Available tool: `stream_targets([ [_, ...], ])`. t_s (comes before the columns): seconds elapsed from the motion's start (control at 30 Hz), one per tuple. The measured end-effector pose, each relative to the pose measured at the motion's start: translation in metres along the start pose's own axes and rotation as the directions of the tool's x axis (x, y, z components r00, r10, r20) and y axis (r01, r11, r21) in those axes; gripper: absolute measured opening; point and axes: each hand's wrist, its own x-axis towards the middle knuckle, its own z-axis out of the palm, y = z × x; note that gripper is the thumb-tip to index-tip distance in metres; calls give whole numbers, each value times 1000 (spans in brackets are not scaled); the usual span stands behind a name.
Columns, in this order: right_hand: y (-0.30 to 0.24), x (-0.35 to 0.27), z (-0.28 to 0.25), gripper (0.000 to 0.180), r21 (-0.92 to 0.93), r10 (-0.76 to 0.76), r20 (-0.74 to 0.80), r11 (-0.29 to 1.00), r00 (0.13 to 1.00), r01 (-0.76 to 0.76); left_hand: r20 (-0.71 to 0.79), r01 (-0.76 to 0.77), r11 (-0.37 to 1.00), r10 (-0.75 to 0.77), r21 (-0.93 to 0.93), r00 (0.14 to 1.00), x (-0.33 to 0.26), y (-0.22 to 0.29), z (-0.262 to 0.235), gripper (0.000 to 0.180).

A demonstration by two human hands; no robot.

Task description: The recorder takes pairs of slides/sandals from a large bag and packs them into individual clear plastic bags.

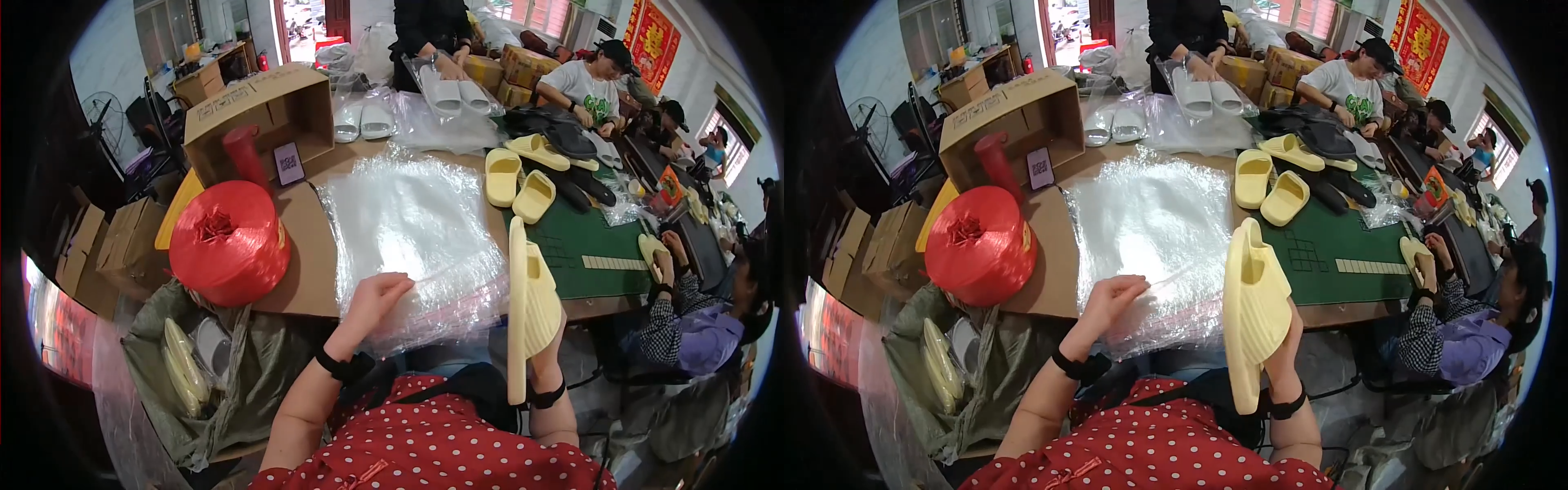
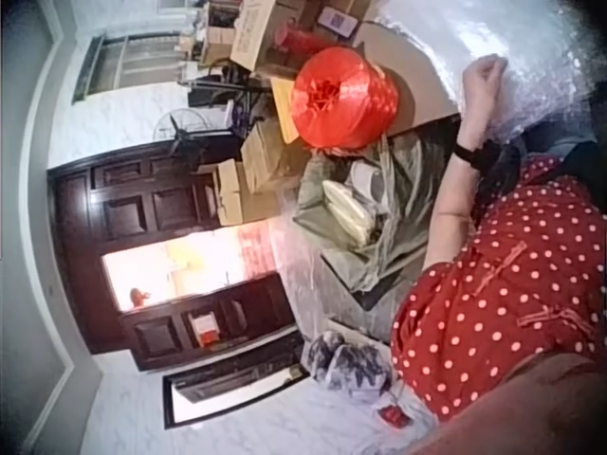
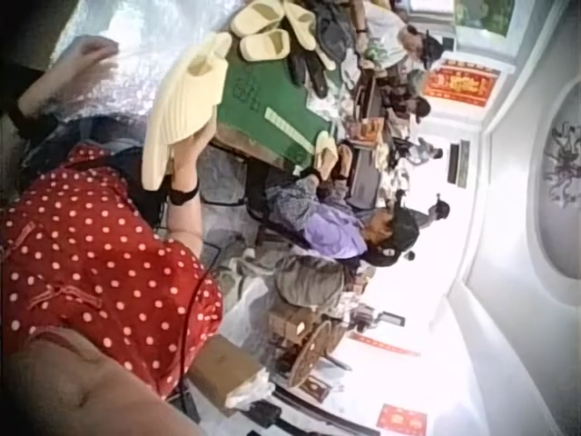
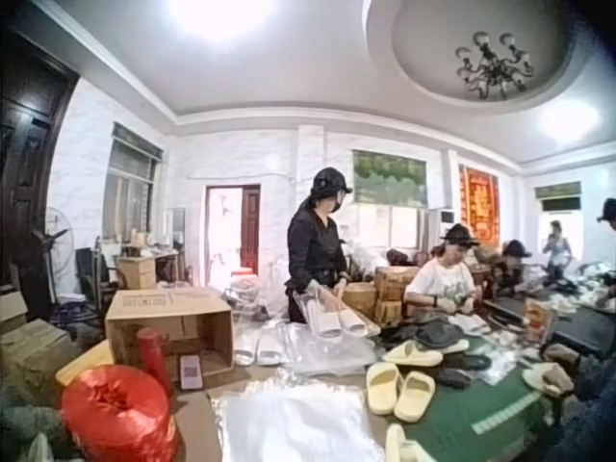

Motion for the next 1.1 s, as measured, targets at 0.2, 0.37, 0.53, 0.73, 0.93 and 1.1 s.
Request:
stream_targets([
  [0.2, 3, -4, -1, 40, 192, 95, -46, 978, 994, -85, 162, -233, 925, 191, 301, 968, -5, 0, -3, 34],
  [0.37, -1, -4, 3, 41, 82, 14, -36, 997, 999, -11, 234, -406, 722, 332, 560, 914, -1, -8, -3, 39],
  [0.53, -22, -5, 22, 34, -63, -91, 132, 993, 987, 100, -10, -211, 876, 238, 433, 971, 4, 4, 2, 25],
  [0.73, -30, -21, 49, 29, -272, 88, 623, 956, 777, 109, -88, -74, 983, 89, 170, 992, 13, 11, -2, 28],
  [0.93, -24, -17, 44, 19, -632, 120, 504, 726, 855, 270, -6, -273, 892, 294, 361, 956, 4, 30, -8, 28],
  [1.1, -14, -12, 63, 20, -675, 51, 425, 683, 904, 279, 296, -556, 682, 471, 475, 831, -7, 52, -4, 35],
])
